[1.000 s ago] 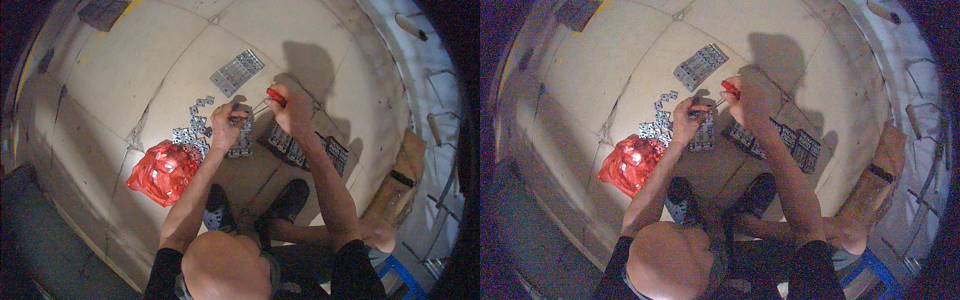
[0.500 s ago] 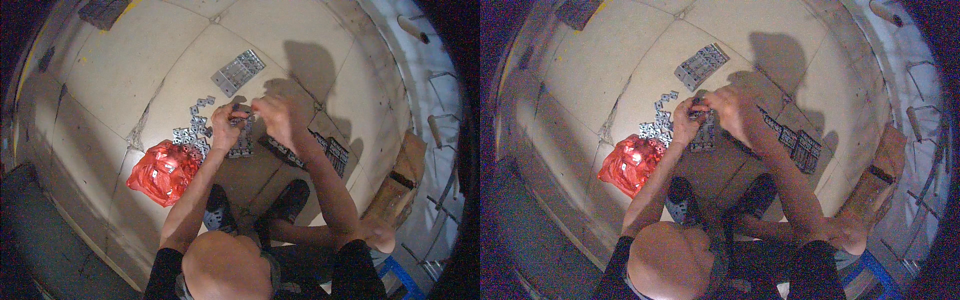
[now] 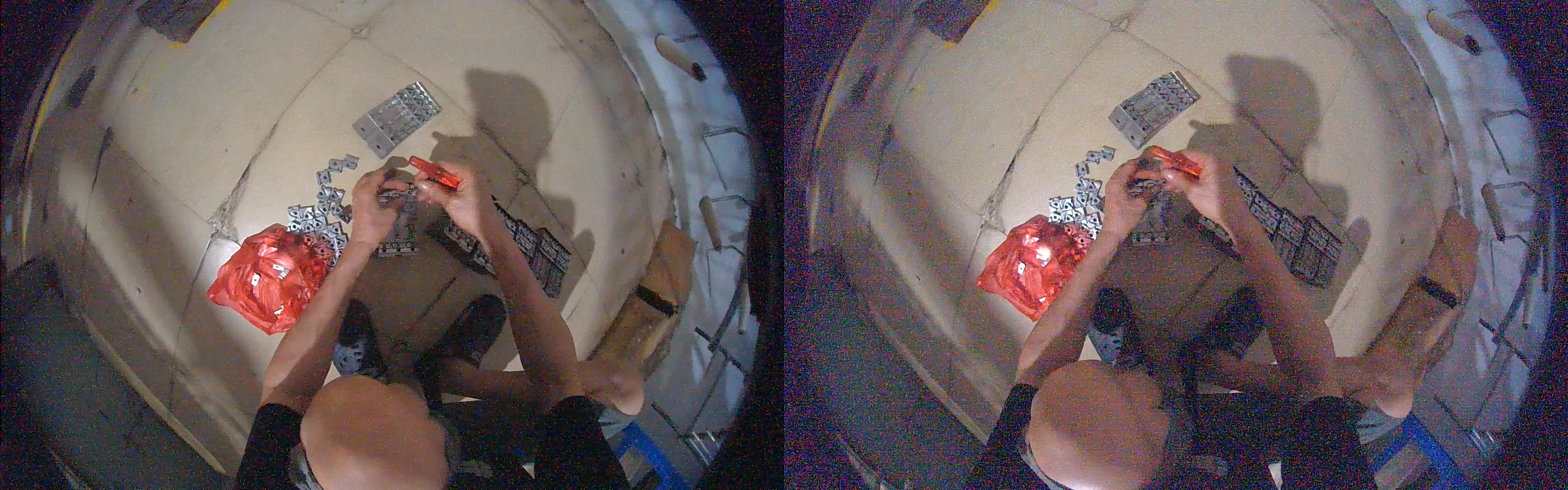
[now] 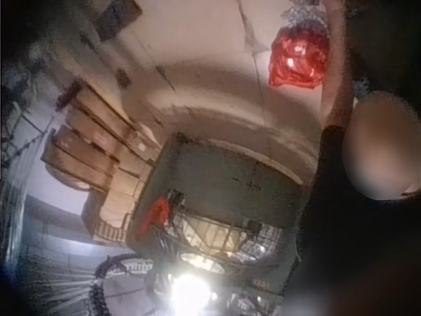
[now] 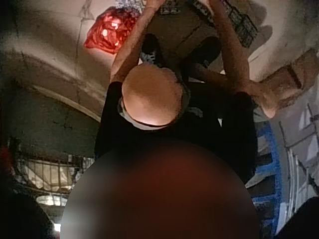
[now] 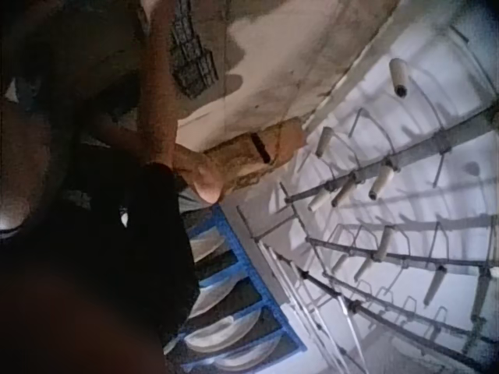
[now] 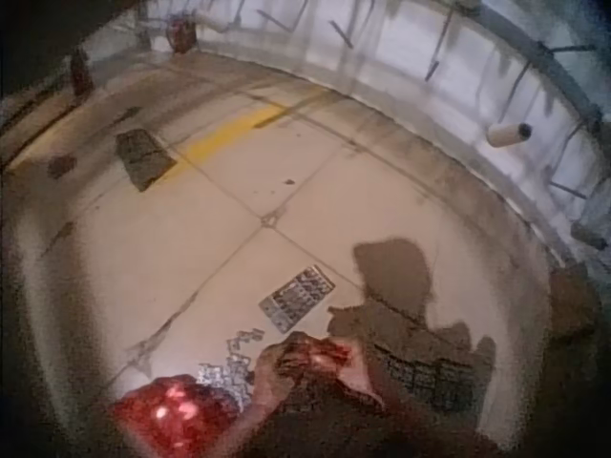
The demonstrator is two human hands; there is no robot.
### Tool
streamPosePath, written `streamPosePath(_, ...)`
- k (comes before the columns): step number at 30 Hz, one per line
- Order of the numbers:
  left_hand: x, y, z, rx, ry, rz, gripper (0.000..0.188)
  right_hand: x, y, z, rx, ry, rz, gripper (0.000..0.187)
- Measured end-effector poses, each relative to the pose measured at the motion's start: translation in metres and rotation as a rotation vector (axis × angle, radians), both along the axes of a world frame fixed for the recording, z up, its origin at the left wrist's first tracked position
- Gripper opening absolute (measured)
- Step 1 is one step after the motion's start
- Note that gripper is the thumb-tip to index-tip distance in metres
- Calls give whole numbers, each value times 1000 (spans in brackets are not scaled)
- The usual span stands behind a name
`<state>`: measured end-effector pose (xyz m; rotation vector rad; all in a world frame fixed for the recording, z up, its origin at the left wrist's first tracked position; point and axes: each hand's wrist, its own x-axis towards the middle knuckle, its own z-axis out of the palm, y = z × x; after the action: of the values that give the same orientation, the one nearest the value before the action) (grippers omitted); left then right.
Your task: The person sits on the floor and uses a red-handled tool to press small components onto a circuit board. They repeatedly pick up components from a red bag and place them into the board, then set the board down on the floor.
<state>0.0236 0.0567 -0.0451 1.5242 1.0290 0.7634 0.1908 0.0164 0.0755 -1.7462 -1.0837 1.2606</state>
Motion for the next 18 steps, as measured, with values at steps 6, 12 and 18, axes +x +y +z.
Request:
streamPosePath(6,-1,-6,17,180,198,-11,45,-1,-11,-31,-13,27,-58,17)
streamPosePath(12,-12,-44,38,517,257,-170,39,-12,-13,-46,205,-84,-177,15)
streamPosePath(18,-18,-75,47,542,418,-406,62,-9,-9,-57,80,-192,-142,19)
